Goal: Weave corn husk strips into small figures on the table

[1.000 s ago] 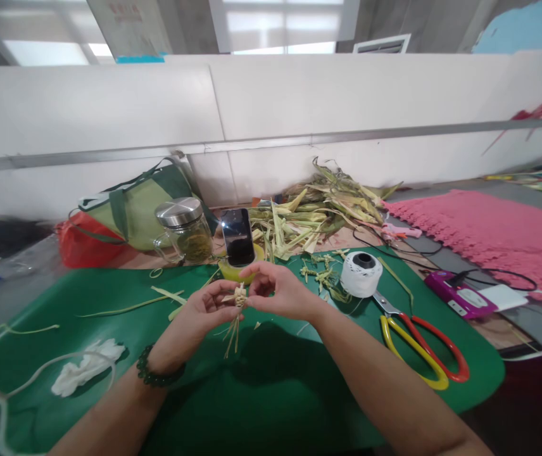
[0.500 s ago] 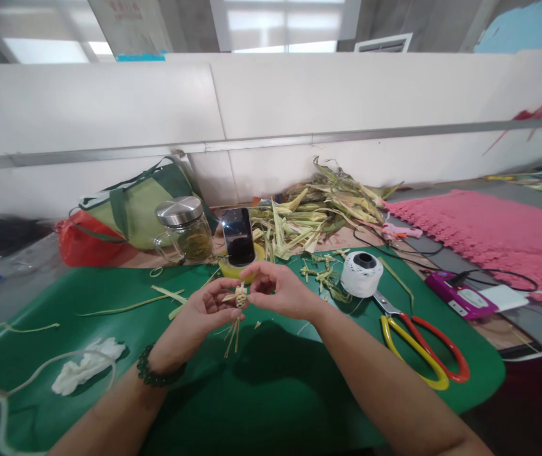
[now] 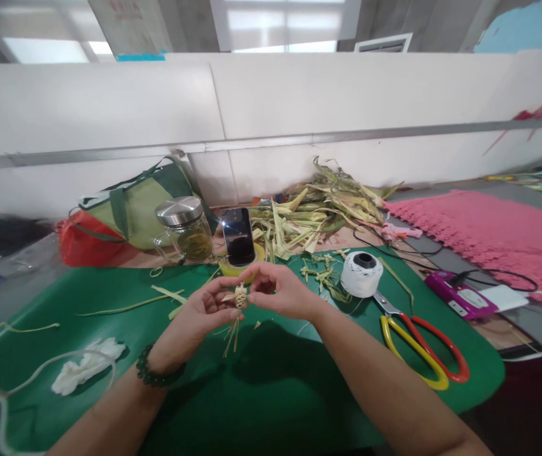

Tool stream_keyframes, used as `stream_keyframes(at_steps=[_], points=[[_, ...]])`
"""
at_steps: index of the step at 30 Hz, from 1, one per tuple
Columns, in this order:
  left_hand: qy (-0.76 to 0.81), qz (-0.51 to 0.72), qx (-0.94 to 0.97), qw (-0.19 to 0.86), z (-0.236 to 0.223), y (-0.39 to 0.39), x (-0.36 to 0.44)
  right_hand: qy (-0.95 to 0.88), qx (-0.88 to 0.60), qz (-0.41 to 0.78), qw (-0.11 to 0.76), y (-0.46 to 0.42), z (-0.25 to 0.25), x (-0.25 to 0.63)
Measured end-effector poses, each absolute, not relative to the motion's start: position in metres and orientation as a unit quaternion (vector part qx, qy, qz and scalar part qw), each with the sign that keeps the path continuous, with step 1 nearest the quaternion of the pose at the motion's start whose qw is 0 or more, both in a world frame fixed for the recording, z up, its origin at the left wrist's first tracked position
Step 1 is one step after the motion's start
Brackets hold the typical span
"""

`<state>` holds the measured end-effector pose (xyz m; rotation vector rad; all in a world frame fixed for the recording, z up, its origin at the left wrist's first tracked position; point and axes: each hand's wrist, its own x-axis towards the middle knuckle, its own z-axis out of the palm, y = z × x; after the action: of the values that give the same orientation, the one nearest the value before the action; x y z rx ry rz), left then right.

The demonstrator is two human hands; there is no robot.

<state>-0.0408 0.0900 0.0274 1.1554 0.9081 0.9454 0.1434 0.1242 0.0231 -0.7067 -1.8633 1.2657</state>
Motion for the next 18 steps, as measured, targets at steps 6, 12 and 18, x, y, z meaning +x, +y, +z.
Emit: stream_keyframes(at_steps=[6,12,18], points=[[0.403,0.418,0.509,0.636,0.0265,0.09,-0.0408,-0.733,-0.277,0.495,0.375,0.1242,0.0216,0.1435],[0.399,0.433,0.496,0.638,0.0287,0.0887,-0.0392,-0.734,-0.283,0.47,0.4,0.1251,0.0202,0.142],[0.408,0.366,0.459,0.7,0.0291,0.0863,-0.0391,-0.724,-0.292,0.413,0.469,0.1257,0.0166,0.141]])
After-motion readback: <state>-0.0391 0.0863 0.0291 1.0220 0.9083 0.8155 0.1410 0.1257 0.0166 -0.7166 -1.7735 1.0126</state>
